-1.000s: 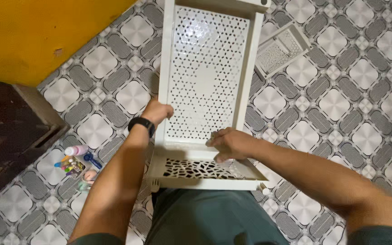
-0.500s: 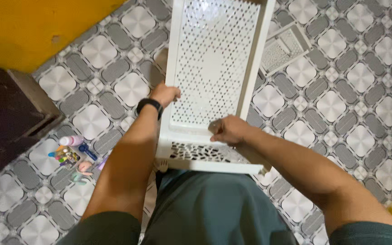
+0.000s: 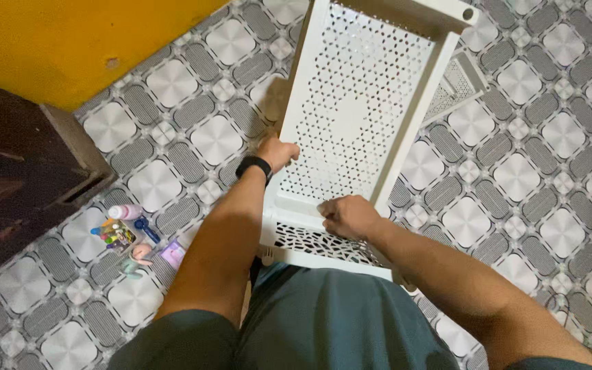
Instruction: The person assembles a white plastic storage unit by hand, connecting perforated side panels to a base tray and stacking multiple units. The person repeatedly attaches and detaches panels to form a vertical stack.
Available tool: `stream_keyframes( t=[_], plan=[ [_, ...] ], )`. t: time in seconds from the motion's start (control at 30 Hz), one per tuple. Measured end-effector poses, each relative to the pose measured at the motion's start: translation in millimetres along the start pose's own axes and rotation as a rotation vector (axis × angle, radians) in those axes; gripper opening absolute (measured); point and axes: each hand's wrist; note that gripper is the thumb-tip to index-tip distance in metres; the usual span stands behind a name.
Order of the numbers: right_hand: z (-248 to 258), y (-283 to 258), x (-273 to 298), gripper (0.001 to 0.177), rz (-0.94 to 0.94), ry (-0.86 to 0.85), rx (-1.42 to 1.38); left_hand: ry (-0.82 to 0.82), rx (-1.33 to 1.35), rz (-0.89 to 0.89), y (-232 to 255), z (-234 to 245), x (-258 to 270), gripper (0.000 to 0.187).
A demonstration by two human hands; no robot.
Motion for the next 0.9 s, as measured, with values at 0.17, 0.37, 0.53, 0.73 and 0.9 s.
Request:
stream_keyframes(
  t=[0.17,0.37,0.53,0.73,0.9],
  plan=[
    [37,-25,-11,0.027,-0.124,-0.204,0.04,-0.104,-0.055,-0.033,-21,-4,-29,0.04],
    [22,-37,-21,0.023,-0.035,-0.075,0.062,-0.103,-0.072,0.002,-24,-2,-23,0.04],
    [25,-32,-32,0.034,-0.048,-0.18,0.025,-0.098,-0.082,-0.034,-3,-2,-9,0.039],
    [-11,-46,-44,0.014,0.167,0.125,0.007,-0.033,-0.079,-0.017,-9,-16,-1,0.034],
    [-10,-49,-44,0.022,0.045,0.03,-0.03,-0.054,0.017,0.01,-23,-13,3,0.03]
  ],
)
Point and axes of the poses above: each hand's wrist, its own x-axis away from the middle knuckle, its own z-axis out of the back of the hand, y = z × x, and after that the axes turned 1 degree about z, right-handed
